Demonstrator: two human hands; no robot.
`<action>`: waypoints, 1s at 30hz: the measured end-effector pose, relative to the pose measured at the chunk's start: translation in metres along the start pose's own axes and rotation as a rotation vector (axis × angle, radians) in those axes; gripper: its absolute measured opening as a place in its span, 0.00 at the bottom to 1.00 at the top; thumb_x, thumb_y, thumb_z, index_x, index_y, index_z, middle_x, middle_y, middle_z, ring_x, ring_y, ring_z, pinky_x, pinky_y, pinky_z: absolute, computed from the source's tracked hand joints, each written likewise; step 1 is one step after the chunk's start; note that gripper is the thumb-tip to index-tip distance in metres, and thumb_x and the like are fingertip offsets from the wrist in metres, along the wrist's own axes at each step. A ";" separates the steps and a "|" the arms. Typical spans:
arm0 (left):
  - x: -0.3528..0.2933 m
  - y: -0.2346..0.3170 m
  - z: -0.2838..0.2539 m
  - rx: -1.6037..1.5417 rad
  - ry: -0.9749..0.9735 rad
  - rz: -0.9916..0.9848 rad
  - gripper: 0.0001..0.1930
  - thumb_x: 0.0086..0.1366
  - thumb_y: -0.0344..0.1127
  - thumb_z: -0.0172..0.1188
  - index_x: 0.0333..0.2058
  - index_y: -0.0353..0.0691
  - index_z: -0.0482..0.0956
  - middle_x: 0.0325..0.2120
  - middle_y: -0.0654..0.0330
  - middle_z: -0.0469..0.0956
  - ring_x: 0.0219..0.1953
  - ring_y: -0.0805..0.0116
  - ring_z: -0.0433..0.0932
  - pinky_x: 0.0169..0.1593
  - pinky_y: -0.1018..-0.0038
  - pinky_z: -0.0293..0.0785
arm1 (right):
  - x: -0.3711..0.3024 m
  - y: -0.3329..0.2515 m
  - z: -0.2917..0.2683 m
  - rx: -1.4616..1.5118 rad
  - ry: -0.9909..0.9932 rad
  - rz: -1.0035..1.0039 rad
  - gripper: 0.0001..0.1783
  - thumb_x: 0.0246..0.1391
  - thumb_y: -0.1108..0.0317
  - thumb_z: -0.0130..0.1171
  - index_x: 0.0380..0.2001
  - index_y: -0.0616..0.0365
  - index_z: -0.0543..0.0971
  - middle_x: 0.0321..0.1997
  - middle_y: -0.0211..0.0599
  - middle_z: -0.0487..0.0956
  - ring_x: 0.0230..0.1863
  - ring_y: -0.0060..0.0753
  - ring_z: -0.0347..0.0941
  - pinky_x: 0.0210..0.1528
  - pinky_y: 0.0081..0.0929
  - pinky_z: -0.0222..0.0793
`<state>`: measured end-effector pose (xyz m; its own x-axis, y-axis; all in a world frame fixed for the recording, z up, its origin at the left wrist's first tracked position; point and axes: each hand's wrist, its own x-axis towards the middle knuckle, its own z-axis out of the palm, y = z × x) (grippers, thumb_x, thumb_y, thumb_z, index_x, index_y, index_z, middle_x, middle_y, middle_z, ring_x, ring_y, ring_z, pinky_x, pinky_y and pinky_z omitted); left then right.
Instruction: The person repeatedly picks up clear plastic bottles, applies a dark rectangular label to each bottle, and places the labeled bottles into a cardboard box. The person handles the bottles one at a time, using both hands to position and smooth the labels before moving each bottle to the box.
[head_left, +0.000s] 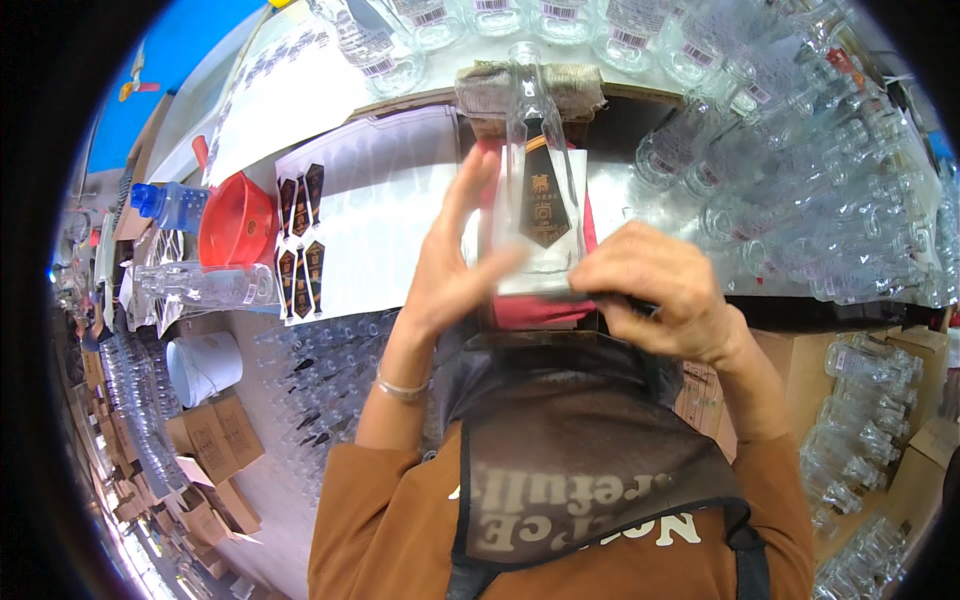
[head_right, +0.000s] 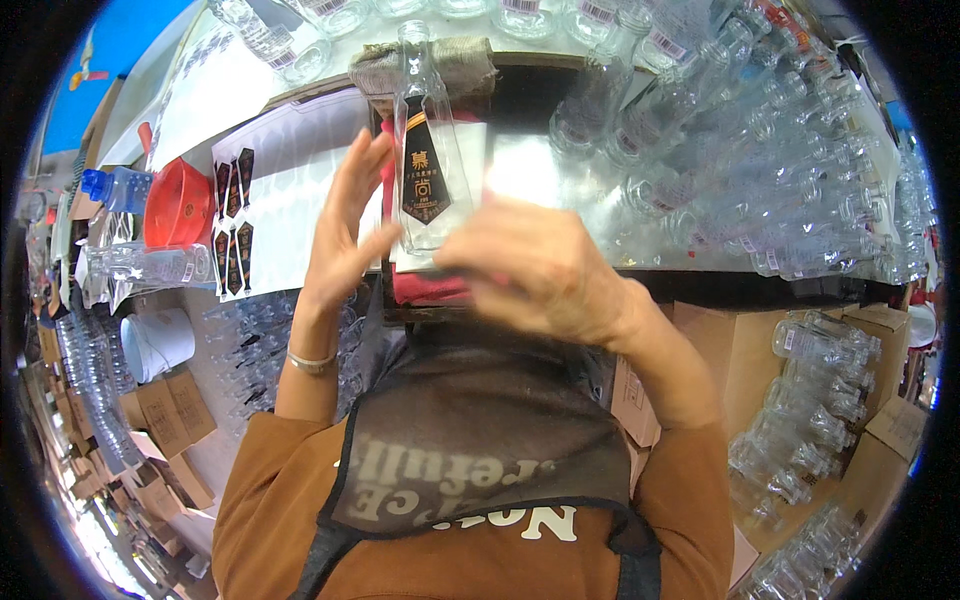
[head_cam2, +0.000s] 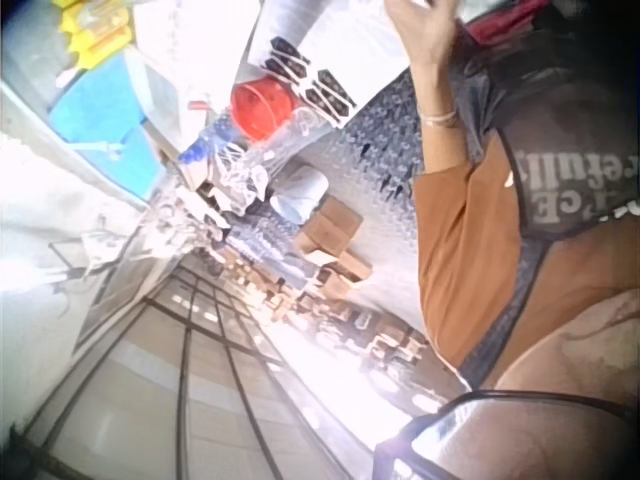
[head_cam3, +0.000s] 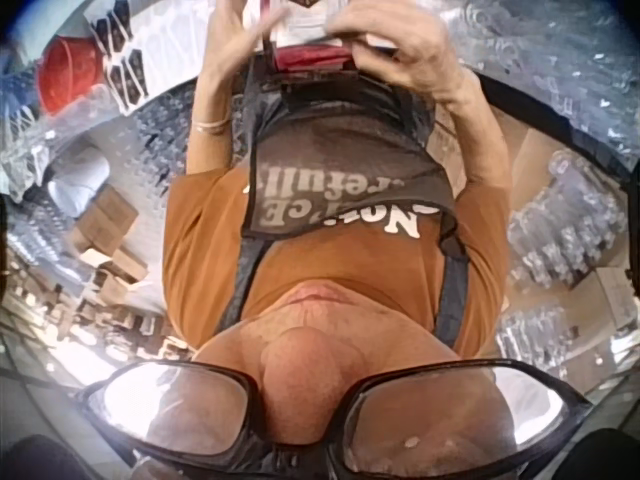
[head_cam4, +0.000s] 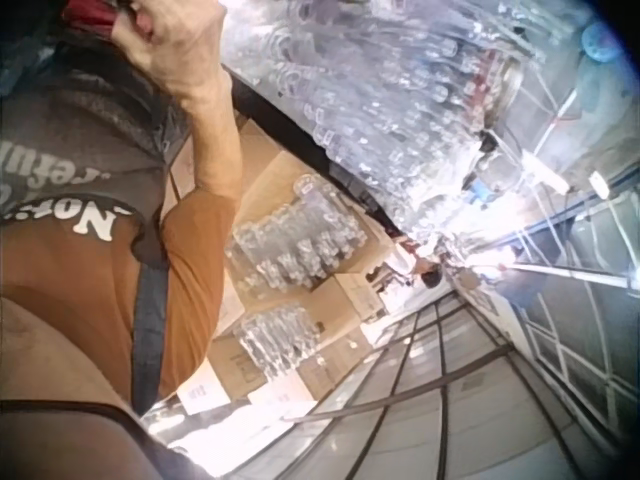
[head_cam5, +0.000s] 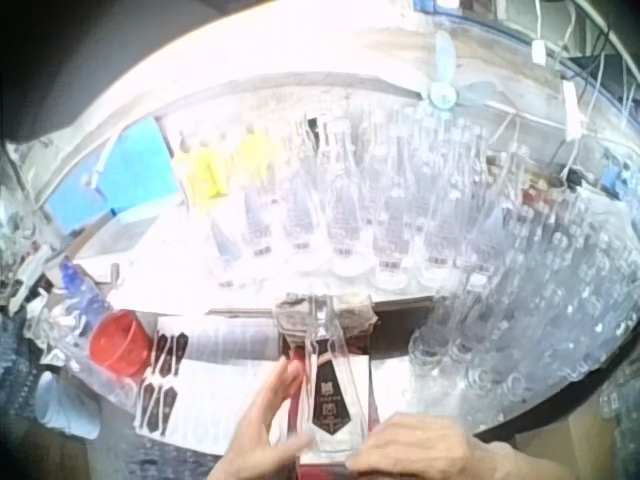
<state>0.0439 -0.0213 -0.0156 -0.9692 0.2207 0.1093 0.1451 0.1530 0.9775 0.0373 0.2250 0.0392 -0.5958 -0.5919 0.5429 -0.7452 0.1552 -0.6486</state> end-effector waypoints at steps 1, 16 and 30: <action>-0.008 0.000 0.001 0.082 -0.060 0.036 0.55 0.54 0.35 0.73 0.73 0.33 0.46 0.71 0.44 0.57 0.74 0.55 0.55 0.75 0.60 0.50 | 0.011 0.000 -0.003 -0.010 0.068 -0.085 0.17 0.41 0.82 0.62 0.38 0.59 0.83 0.38 0.38 0.84 0.38 0.39 0.79 0.42 0.33 0.77; -0.025 -0.008 0.026 0.204 0.058 0.099 0.51 0.49 0.34 0.78 0.69 0.30 0.57 0.68 0.35 0.59 0.71 0.45 0.60 0.70 0.60 0.59 | 0.045 0.005 0.010 -0.338 0.135 -0.031 0.14 0.43 0.78 0.63 0.37 0.54 0.81 0.33 0.36 0.80 0.36 0.43 0.75 0.39 0.37 0.75; -0.020 -0.013 0.022 0.025 -0.009 0.090 0.56 0.51 0.27 0.75 0.73 0.31 0.46 0.68 0.47 0.62 0.68 0.57 0.65 0.70 0.65 0.59 | 0.078 0.100 -0.025 -0.377 0.328 0.063 0.15 0.57 0.65 0.60 0.46 0.56 0.82 0.37 0.51 0.83 0.36 0.54 0.81 0.42 0.40 0.77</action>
<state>0.0657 -0.0064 -0.0340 -0.9502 0.2435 0.1948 0.2365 0.1557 0.9591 -0.0913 0.2139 0.0296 -0.6607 -0.3014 0.6875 -0.7250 0.4937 -0.4803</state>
